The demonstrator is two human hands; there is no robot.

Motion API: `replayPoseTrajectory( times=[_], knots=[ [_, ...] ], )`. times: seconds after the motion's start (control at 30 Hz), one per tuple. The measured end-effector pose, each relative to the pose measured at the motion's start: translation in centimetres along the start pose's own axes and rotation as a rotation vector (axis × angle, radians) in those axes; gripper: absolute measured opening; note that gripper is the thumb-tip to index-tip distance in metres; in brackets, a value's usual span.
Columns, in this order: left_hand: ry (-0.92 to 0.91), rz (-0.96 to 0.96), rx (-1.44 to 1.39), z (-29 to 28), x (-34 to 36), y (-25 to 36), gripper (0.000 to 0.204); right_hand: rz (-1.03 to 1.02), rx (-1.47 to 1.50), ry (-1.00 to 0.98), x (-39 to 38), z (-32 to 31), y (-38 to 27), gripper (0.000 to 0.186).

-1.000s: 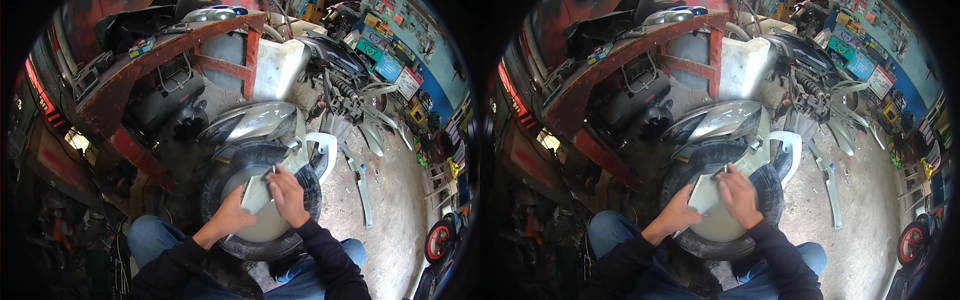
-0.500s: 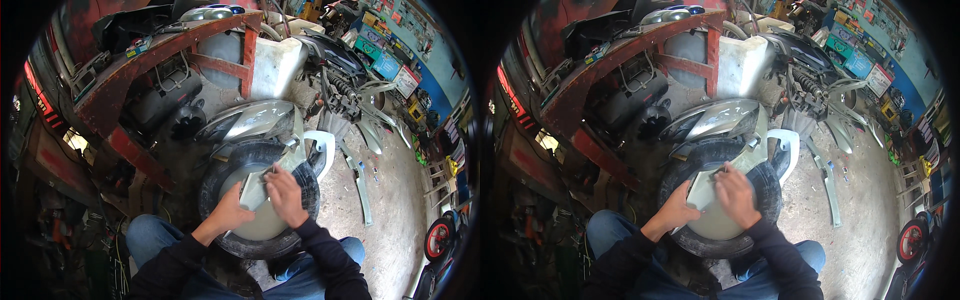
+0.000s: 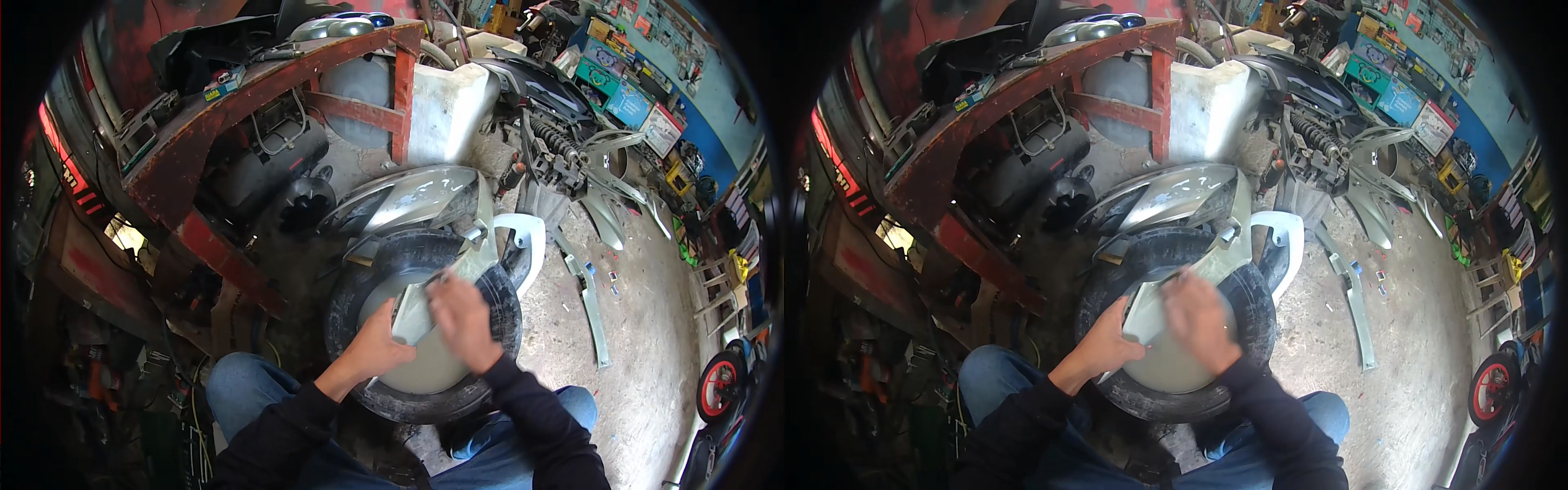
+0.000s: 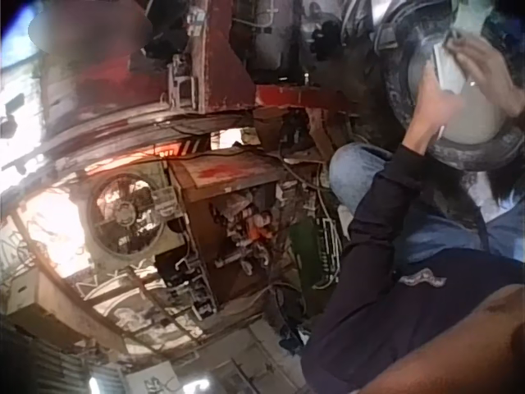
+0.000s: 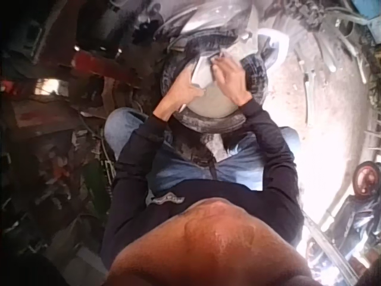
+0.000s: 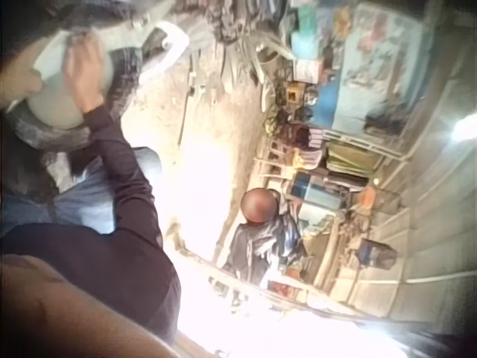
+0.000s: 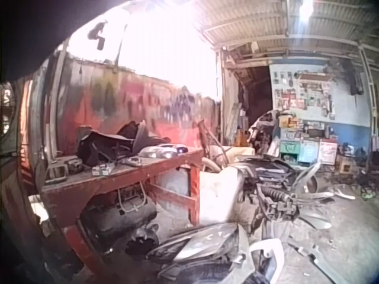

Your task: The person wet sands a motorcycle fairing piece by rubbing its surfaces and edges with sandpaper over a basin of water.

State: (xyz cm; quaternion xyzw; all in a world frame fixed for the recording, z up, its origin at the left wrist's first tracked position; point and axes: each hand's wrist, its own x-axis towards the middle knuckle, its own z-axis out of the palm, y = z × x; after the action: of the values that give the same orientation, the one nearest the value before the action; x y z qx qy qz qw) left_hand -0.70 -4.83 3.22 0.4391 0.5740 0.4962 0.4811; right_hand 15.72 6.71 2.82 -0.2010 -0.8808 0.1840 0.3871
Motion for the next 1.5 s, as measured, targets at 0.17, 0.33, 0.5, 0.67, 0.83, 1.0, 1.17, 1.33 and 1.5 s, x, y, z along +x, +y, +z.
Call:
replayPoseTrajectory(
  times=[0.17, 0.33, 0.5, 0.67, 0.83, 1.0, 1.17, 1.33, 1.5],
  knots=[
    [0.020, 0.004, -0.057, 0.5, -0.5, 0.3, 0.068, 0.057, -0.010, -0.007, 0.1, -0.6, 1.4, 0.021],
    [0.001, -0.069, -0.109, 0.2, -0.4, 0.6, 0.070, -0.100, 0.121, -0.081, -0.7, -0.1, -2.4, 0.021],
    [0.012, -0.037, -0.001, 0.2, 0.0, 0.8, 0.070, -0.032, 0.039, 0.010, 0.4, -0.1, -1.6, 0.018],
    [0.044, 0.037, -0.047, 0.7, -0.1, 0.8, 0.068, 0.054, -0.035, -0.002, 1.4, -0.9, 1.9, 0.023],
    [-0.009, -0.037, -0.034, 0.0, -0.3, 0.7, 0.070, -0.069, 0.099, -0.092, -0.3, -0.3, -1.4, 0.022],
    [-0.009, -0.087, -0.098, 0.0, -0.4, 1.5, 0.071, 0.007, 0.034, -0.049, 0.0, -0.3, -2.4, 0.022],
    [-0.002, 0.012, 0.003, 0.2, -0.1, 1.5, 0.067, 0.090, -0.018, 0.034, 1.2, -0.2, 0.6, 0.025],
    [-0.003, 0.041, -0.056, 0.3, 0.0, 0.8, 0.066, 0.046, -0.002, -0.010, 0.8, -0.2, 1.5, 0.025],
    [0.001, -0.016, -0.061, -0.2, -0.3, 1.6, 0.067, -0.075, 0.148, -0.035, 0.3, 0.2, -3.3, 0.023]
  ],
)
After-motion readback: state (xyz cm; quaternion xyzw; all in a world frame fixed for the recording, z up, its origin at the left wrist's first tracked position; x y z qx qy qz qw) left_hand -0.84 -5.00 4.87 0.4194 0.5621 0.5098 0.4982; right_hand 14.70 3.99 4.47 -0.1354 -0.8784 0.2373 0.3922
